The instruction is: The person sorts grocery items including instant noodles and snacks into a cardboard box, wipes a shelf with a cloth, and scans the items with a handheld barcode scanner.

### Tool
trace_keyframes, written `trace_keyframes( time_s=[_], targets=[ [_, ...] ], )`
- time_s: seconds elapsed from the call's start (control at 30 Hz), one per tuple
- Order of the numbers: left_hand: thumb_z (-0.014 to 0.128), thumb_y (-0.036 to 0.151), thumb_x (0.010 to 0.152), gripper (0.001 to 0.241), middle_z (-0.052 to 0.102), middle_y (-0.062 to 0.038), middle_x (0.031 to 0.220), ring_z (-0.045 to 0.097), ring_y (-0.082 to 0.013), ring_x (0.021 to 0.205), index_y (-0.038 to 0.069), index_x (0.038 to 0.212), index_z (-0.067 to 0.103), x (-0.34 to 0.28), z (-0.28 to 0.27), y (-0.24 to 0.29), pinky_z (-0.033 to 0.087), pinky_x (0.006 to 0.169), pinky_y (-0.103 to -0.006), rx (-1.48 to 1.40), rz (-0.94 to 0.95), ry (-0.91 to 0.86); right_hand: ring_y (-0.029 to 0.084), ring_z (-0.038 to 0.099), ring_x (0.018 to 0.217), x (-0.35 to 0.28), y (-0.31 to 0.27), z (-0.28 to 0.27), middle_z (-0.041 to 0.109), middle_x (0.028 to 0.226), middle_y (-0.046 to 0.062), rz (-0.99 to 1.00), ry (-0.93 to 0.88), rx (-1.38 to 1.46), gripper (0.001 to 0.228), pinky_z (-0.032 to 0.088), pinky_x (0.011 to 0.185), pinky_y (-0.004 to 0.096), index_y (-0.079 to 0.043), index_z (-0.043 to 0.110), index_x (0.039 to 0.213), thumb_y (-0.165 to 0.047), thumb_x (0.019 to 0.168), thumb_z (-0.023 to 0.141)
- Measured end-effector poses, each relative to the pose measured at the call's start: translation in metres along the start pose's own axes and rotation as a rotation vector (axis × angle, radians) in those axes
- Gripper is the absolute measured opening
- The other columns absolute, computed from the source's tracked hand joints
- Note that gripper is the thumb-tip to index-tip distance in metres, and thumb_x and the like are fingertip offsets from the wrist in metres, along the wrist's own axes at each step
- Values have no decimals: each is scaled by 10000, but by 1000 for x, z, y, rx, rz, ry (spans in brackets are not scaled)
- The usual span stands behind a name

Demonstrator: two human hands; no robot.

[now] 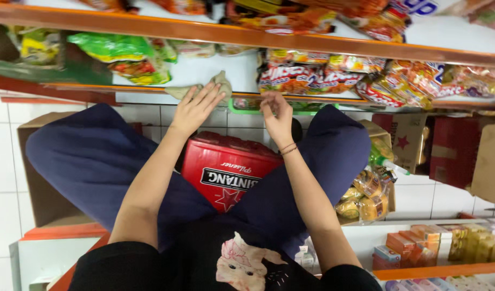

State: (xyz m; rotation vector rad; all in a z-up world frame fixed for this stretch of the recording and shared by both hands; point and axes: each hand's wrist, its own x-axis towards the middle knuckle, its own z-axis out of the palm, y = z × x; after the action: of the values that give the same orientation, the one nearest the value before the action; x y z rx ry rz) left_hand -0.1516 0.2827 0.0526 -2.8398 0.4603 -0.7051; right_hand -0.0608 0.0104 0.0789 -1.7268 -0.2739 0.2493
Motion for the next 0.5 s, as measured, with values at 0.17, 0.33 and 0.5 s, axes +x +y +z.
trace_keyframes(
  time_s=[0.17, 0.33, 0.5],
  targets=[
    [602, 94, 954, 598, 537, -53, 1564, 455, -242, 1491, 162, 1543, 526, -33, -11, -20, 322, 1225, -474, -173, -274, -23, 145, 677, 749, -17, -14, 29, 707, 868, 67, -8, -81, -200, 242, 544, 715, 267, -14, 682, 1136, 18, 900, 638],
    [631, -114, 806, 790, 524, -167, 1530, 427, -346, 1509, 54, 1561, 470, -52, -39, -32, 326, 1253, -546, -445, -530, -23, 358, 565, 1244, -24, -30, 53, 609, 1314, 190, -376, -65, -687, 463, 478, 1074, 442, -4, 624, 1296, -36, 840, 696],
    [639, -110, 714, 866, 444, -217, 1545, 367, -389, 1498, 10, 1548, 437, -35, -51, -18, 289, 1242, -573, -670, -535, 2, 366, 365, 1473, -33, -34, 75, 412, 1551, 207, -417, -153, -1005, 797, 296, 1217, 520, 68, 419, 1501, -142, 778, 682]
  ],
)
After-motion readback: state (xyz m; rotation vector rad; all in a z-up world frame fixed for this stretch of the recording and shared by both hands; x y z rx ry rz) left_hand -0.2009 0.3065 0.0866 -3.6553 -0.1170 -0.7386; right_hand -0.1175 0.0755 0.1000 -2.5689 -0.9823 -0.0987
